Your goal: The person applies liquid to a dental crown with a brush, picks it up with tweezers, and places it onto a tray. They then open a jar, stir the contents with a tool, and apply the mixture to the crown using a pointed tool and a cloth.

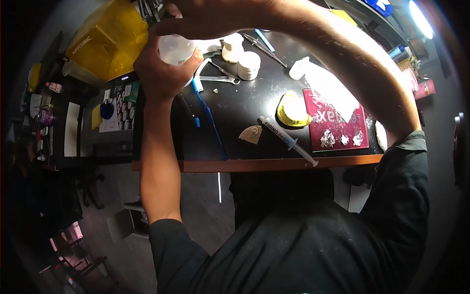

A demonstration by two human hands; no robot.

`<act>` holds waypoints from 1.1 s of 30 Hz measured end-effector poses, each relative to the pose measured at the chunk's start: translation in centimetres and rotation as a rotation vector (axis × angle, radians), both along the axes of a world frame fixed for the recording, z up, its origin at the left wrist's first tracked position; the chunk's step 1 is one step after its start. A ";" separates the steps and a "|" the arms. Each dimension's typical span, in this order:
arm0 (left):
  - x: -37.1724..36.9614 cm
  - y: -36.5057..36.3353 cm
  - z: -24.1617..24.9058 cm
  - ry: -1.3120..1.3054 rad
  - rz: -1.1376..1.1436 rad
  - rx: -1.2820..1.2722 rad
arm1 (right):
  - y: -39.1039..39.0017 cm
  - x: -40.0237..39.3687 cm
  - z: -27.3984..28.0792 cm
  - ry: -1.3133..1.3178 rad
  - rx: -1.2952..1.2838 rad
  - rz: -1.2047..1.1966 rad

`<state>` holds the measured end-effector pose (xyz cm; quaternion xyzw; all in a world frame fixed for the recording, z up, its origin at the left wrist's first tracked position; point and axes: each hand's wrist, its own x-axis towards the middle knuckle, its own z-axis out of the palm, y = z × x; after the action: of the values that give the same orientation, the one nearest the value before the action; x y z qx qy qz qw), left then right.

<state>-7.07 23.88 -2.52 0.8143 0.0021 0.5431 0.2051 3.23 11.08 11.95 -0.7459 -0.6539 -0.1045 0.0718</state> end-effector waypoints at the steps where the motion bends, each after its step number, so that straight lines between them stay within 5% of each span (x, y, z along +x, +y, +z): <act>1: -0.1 0.0 0.1 -0.011 0.005 0.005 | 0.3 0.3 -0.2 -0.020 0.026 0.053; 3: -0.5 0.0 0.1 0.019 0.037 0.019 | 0.5 1.0 -0.5 -0.019 0.125 0.219; 6: -0.4 0.1 0.2 -0.004 0.026 0.043 | 0.4 -0.9 -0.1 0.045 0.023 -0.057; 10: 0.0 1.3 -0.7 -0.050 0.060 0.095 | 0.6 -0.1 0.4 -0.067 -0.043 0.142; 13: -0.3 0.8 -0.2 0.014 0.064 0.052 | 1.1 -0.7 -0.6 0.047 0.064 -0.004; 18: -0.1 1.2 -0.5 -0.034 0.072 0.090 | 1.7 -0.2 1.1 -0.162 -0.175 0.191; 21: -0.2 1.5 -0.5 0.024 0.085 0.106 | 0.7 -0.5 0.0 0.049 -0.008 0.095; 33: -0.6 1.0 -0.7 0.068 0.146 0.028 | 1.8 -1.5 -0.2 0.125 0.001 0.020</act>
<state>-7.70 24.86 -3.19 0.8326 0.0609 0.5287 0.1532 1.72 12.89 11.74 -0.7444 -0.6554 -0.0576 0.1139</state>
